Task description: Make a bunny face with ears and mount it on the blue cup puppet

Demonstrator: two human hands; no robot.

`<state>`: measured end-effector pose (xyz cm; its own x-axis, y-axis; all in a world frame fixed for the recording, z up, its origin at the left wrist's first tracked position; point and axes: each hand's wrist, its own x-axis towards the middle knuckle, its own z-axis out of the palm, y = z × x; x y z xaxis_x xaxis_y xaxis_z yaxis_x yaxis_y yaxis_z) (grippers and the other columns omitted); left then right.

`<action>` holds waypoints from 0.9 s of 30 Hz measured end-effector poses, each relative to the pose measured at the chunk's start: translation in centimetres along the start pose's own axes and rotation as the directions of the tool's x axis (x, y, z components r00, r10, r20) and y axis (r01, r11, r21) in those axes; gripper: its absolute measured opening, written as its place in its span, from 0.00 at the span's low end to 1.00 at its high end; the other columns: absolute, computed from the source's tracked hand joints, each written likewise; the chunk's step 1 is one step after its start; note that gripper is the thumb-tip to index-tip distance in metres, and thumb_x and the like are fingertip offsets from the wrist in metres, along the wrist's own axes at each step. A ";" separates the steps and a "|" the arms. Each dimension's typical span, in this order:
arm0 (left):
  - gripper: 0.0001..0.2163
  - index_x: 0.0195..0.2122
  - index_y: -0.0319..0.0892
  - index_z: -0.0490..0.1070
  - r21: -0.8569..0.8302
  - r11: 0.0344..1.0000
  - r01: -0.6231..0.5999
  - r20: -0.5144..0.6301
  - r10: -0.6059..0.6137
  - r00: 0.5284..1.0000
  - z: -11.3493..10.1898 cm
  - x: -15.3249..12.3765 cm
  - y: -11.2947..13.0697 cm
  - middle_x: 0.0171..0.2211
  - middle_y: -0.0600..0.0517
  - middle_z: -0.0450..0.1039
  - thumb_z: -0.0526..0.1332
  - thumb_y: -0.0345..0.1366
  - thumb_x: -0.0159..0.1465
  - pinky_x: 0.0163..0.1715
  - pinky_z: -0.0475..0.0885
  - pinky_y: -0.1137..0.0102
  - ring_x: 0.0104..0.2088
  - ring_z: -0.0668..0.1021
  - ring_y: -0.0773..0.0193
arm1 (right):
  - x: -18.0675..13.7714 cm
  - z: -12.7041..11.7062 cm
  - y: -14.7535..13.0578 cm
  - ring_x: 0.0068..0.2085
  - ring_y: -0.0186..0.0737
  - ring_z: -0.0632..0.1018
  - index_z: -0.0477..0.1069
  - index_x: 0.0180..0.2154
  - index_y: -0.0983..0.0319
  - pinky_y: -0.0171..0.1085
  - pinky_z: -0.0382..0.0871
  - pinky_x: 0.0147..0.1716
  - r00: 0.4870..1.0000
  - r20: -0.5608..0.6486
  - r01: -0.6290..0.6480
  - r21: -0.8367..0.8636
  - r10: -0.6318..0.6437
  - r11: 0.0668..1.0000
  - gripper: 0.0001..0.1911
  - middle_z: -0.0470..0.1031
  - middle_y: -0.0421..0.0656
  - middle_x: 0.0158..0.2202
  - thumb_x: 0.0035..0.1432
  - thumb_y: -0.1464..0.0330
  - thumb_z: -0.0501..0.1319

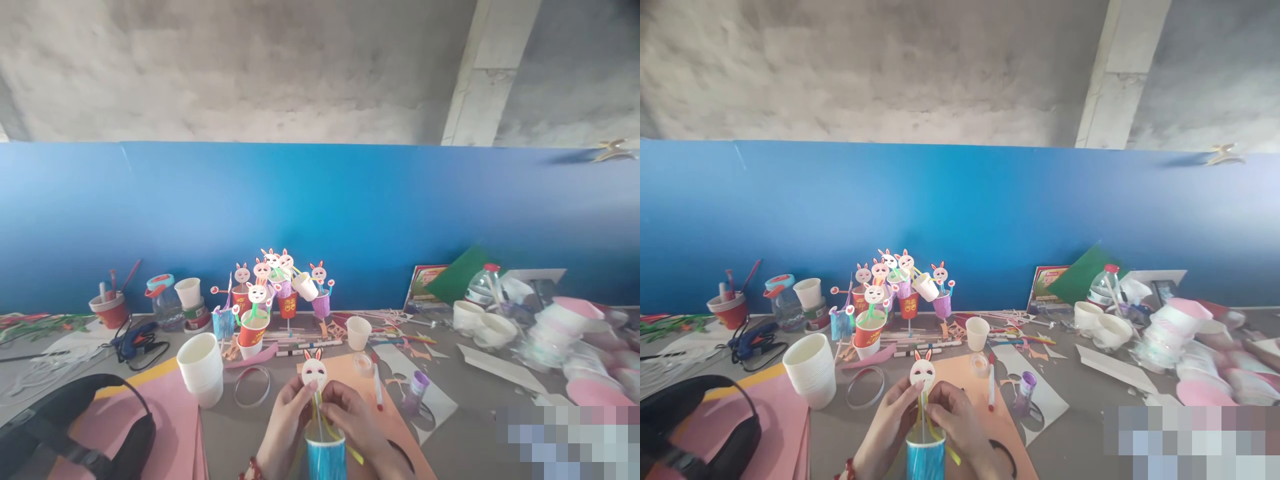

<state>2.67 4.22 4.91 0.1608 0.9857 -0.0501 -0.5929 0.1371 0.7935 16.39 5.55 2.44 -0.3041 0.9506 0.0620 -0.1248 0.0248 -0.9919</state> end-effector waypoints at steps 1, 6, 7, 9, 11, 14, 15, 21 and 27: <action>0.15 0.37 0.37 0.80 0.013 1.000 -0.002 0.010 0.002 1.000 0.0 0.0 0.1 0.28 0.49 0.78 0.74 0.41 0.51 0.28 0.67 0.74 0.27 0.76 0.65 | 0.0 0.0 0.0 0.22 0.31 0.63 0.65 0.23 0.61 0.32 0.54 0.23 1.000 0.004 -0.002 0.007 0.002 1.000 0.05 0.64 0.33 0.19 0.47 0.71 0.61; 0.16 0.36 0.36 0.80 0.048 0.999 -0.011 0.031 0.010 0.999 0.0 -0.1 0.4 0.28 0.49 0.78 0.74 0.41 0.50 0.29 0.67 0.74 0.28 0.76 0.63 | -0.3 0.5 0.0 0.22 0.31 0.63 0.64 0.23 0.60 0.32 0.53 0.23 1.000 0.001 -0.001 0.054 0.001 0.999 0.05 0.63 0.32 0.18 0.45 0.71 0.60; 0.15 0.36 0.37 0.80 0.048 0.999 -0.010 0.034 0.008 0.999 0.0 -0.2 0.4 0.28 0.49 0.78 0.74 0.41 0.50 0.30 0.67 0.73 0.29 0.76 0.63 | -0.3 0.6 -0.1 0.22 0.31 0.63 0.64 0.23 0.60 0.32 0.53 0.23 1.000 -0.004 0.001 0.061 -0.001 0.998 0.05 0.63 0.32 0.18 0.45 0.70 0.60; 0.15 0.37 0.38 0.80 0.048 0.999 -0.002 0.045 0.000 0.999 0.2 -0.3 0.4 0.29 0.49 0.79 0.73 0.41 0.51 0.32 0.67 0.73 0.30 0.77 0.62 | -0.3 0.7 -0.4 0.21 0.31 0.62 0.64 0.22 0.60 0.32 0.52 0.22 1.000 -0.016 0.004 0.073 -0.003 0.997 0.06 0.62 0.32 0.18 0.44 0.70 0.61; 0.15 0.38 0.39 0.79 0.038 0.999 0.018 0.071 -0.020 0.997 0.3 -0.3 0.4 0.31 0.48 0.79 0.72 0.42 0.54 0.34 0.68 0.72 0.32 0.77 0.61 | -0.2 0.7 -0.7 0.21 0.30 0.61 0.63 0.22 0.60 0.32 0.52 0.22 0.999 -0.033 0.008 0.085 -0.005 0.996 0.07 0.62 0.32 0.18 0.44 0.69 0.62; 0.16 0.38 0.37 0.79 0.012 0.998 0.059 0.137 -0.060 0.989 -0.2 -0.2 0.7 0.32 0.45 0.79 0.68 0.47 0.58 0.36 0.68 0.70 0.33 0.78 0.59 | -0.2 0.3 -1.5 0.21 0.30 0.60 0.63 0.22 0.60 0.32 0.52 0.22 0.998 -0.064 0.020 0.100 -0.014 0.995 0.10 0.61 0.32 0.18 0.46 0.66 0.64; 0.18 0.38 0.37 0.79 0.014 0.997 0.074 0.154 -0.076 0.985 -0.6 -0.1 0.9 0.32 0.45 0.79 0.67 0.49 0.59 0.37 0.68 0.69 0.34 0.78 0.59 | -0.1 0.1 -1.8 0.21 0.31 0.60 0.63 0.22 0.60 0.32 0.52 0.22 0.997 -0.077 0.029 0.104 -0.021 0.994 0.12 0.60 0.32 0.18 0.46 0.64 0.65; 0.18 0.43 0.40 0.76 0.124 0.981 0.148 0.241 -0.175 0.955 -1.9 -0.5 2.7 0.45 0.43 0.76 0.62 0.50 0.62 0.43 0.68 0.67 0.47 0.76 0.53 | -0.1 -0.8 -2.9 0.22 0.32 0.62 0.64 0.23 0.59 0.32 0.55 0.23 0.985 -0.156 0.099 0.120 -0.080 0.988 0.19 0.60 0.33 0.20 0.46 0.54 0.68; 0.21 0.49 0.43 0.74 0.086 0.977 0.193 0.280 -0.210 0.937 -1.5 -0.5 0.9 0.45 0.45 0.76 0.72 0.38 0.55 0.39 0.69 0.68 0.42 0.78 0.55 | -0.1 -0.9 -2.9 0.22 0.33 0.64 0.65 0.23 0.59 0.33 0.59 0.22 0.966 -0.237 0.142 0.175 -0.099 0.974 0.22 0.63 0.35 0.20 0.43 0.51 0.70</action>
<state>0.87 4.01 4.68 0.4957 0.8674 -0.0436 -0.4806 0.3158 0.8181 17.61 5.64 5.19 -0.0573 0.9897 0.1314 -0.3298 0.1054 -0.9381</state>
